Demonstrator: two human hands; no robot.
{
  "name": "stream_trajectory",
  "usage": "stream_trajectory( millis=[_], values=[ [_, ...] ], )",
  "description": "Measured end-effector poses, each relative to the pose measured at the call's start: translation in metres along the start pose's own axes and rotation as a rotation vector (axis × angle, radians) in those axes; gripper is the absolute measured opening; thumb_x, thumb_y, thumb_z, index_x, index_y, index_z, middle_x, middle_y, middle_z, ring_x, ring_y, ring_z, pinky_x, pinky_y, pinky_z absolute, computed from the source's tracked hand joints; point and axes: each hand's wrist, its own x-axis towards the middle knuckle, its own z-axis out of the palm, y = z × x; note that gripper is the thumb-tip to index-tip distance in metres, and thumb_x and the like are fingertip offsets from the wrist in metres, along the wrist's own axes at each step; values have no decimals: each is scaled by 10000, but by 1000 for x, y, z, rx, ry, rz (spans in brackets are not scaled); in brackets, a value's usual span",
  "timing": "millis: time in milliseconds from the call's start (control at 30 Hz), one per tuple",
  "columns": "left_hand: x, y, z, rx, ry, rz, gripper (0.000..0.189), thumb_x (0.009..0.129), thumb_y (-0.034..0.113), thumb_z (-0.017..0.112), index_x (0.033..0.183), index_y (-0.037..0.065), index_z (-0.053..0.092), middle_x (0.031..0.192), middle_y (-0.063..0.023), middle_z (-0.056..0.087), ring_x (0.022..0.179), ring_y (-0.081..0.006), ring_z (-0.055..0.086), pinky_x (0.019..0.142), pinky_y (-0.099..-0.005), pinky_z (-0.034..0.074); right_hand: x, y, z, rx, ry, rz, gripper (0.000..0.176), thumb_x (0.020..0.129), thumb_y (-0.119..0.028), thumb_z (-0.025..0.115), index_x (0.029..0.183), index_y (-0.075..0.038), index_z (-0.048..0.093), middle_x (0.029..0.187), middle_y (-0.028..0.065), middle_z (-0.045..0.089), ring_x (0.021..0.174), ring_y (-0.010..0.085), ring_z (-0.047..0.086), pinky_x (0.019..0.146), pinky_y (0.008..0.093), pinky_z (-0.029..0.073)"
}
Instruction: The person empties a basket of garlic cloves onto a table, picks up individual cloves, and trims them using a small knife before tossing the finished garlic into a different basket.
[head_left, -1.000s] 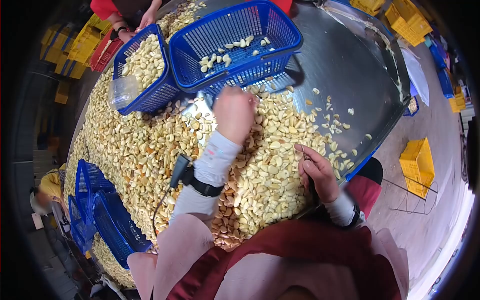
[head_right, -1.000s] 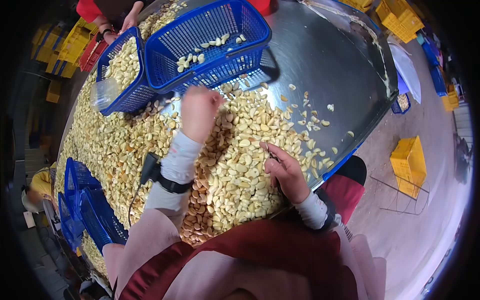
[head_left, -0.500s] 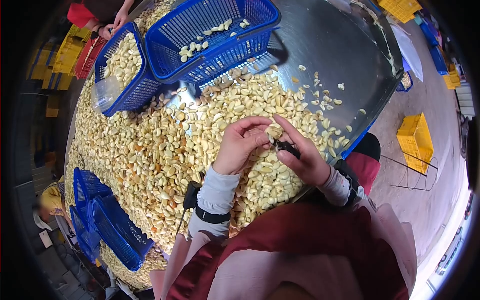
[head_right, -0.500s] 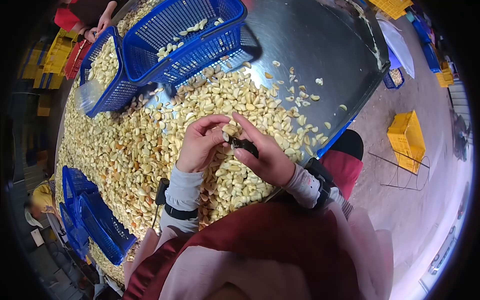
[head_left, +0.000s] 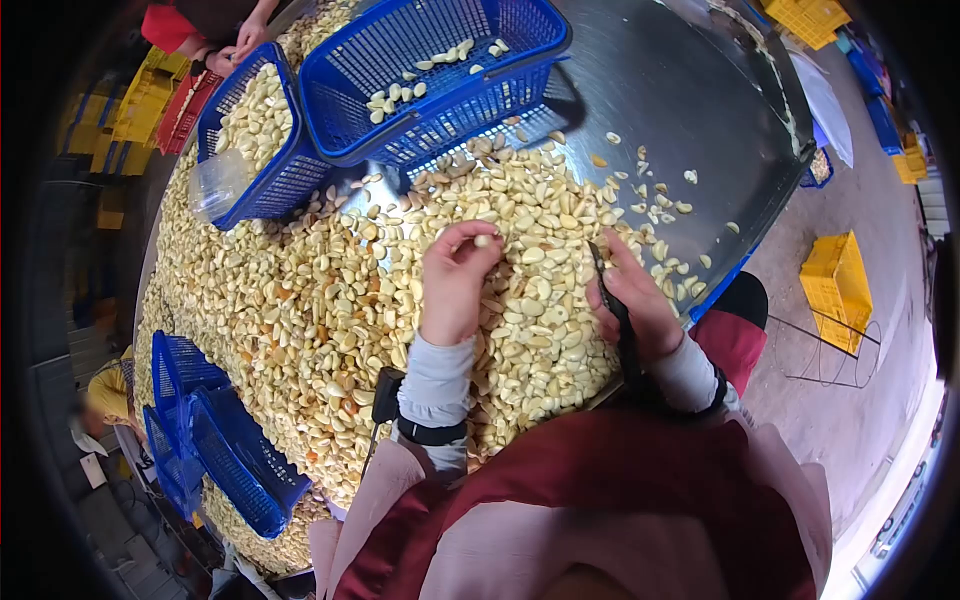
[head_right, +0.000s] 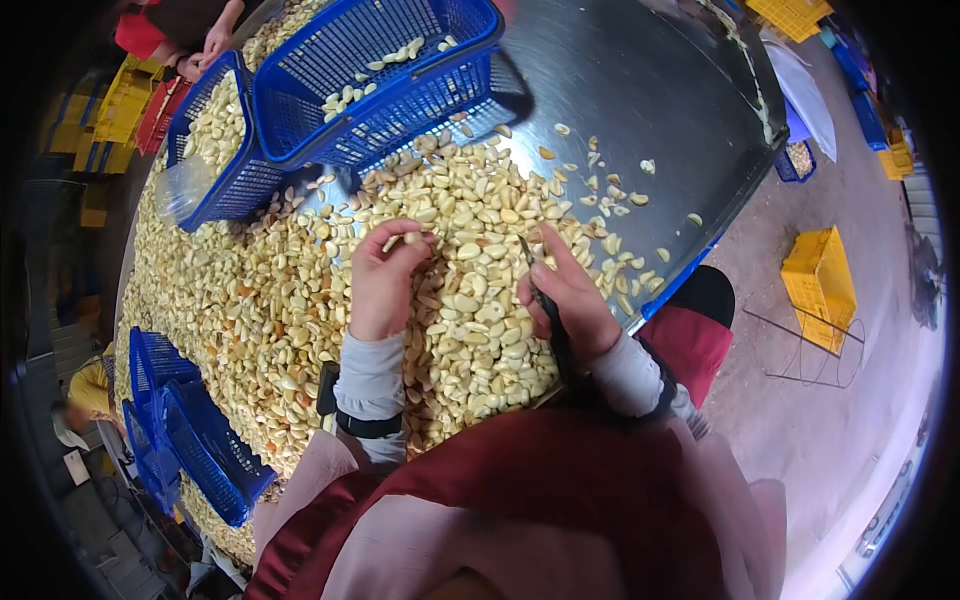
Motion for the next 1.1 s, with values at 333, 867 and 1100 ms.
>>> stream_trajectory(
  millis=[333, 867, 1100],
  values=[
    [62, -33, -23, 1032, -54, 522, 120, 761, 105, 704, 860, 37, 703, 800, -110, 517, 683, -232, 541, 618, -302, 445, 4, 3, 17, -148, -39, -59, 632, 964, -174, 455, 1502, -132, 126, 765, 29, 510, 490, 46, 403, 447, 195, 389],
    [-23, -2, 19, -317, -236, -46, 243, 812, -67, 660, 1050, -55, 610, 955, -115, 659, 792, -153, 652, 735, -252, 554, -2, -6, 40, -978, -54, -554, 609, 887, -106, 580, 1427, -11, 315, 1068, 243, 606, 933, 348, 630, 811, 352, 485],
    [-25, -5, 14, -558, -336, -138, 277, 794, -91, 666, 1057, -38, 597, 1033, -121, 638, 842, -152, 644, 746, -252, 556, -7, -9, 40, -980, -112, -515, 605, 898, -110, 560, 1434, -5, 299, 1072, 241, 607, 933, 342, 633, 807, 339, 485]
  ],
)
